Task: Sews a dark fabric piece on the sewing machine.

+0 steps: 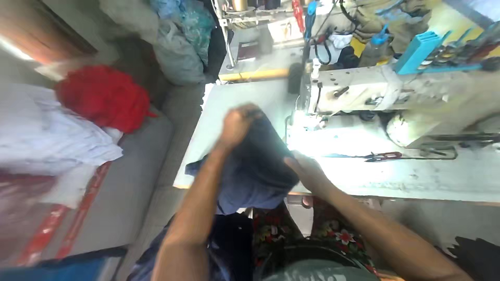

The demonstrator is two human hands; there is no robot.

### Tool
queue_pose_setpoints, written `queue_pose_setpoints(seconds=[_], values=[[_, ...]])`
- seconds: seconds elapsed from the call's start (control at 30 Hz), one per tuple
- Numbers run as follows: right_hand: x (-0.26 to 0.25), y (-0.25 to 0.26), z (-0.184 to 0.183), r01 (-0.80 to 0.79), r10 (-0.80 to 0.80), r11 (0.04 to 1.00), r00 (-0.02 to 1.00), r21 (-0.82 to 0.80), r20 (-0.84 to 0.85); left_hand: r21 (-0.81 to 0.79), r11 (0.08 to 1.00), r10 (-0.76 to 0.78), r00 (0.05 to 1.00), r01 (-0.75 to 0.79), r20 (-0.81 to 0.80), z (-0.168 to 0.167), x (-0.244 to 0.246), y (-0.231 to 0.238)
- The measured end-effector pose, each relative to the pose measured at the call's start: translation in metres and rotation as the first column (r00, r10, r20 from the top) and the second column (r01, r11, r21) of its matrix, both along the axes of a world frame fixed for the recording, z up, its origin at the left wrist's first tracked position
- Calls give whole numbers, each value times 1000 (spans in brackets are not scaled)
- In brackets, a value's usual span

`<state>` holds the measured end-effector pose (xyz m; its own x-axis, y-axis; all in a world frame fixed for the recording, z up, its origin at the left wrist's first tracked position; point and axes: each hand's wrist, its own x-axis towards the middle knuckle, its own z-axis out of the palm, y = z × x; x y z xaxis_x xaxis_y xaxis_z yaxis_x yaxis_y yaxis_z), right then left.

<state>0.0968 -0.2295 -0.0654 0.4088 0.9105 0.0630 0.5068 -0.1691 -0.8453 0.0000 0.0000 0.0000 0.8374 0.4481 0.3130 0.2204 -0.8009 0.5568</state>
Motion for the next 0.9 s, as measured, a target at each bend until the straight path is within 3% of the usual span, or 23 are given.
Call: queue_pose_setpoints(seconds=[0.07,0.17,0.23,0.33,0.53,0.67,0.8,0.9], values=[[13,-18,-24,51,-33,974,996,-220,84,-22,999,-49,986,46,-158,-53,32,-9],[28,-36,-44,90,19,933,955,-349,297,-48,990,-142,946,134,-290,-93,71,-28],[34,-42,-55,118,6,944,929,-310,371,-36,978,-208,937,206,-280,-114,88,-32],[39,-43,-74,171,-107,981,876,-94,471,47,962,-250,939,268,-235,-141,103,-29],[53,-27,-82,144,-190,982,779,124,597,-60,990,-139,967,129,-215,-138,106,-27],[68,-10,-89,106,-143,990,769,97,623,11,986,-153,936,165,-317,-133,107,-33],[67,1,-98,95,-124,992,766,80,631,204,969,-114,982,143,-147,-144,107,-41],[65,1,-107,126,-179,984,768,130,614,257,956,-119,989,139,-93,-148,108,-42]])
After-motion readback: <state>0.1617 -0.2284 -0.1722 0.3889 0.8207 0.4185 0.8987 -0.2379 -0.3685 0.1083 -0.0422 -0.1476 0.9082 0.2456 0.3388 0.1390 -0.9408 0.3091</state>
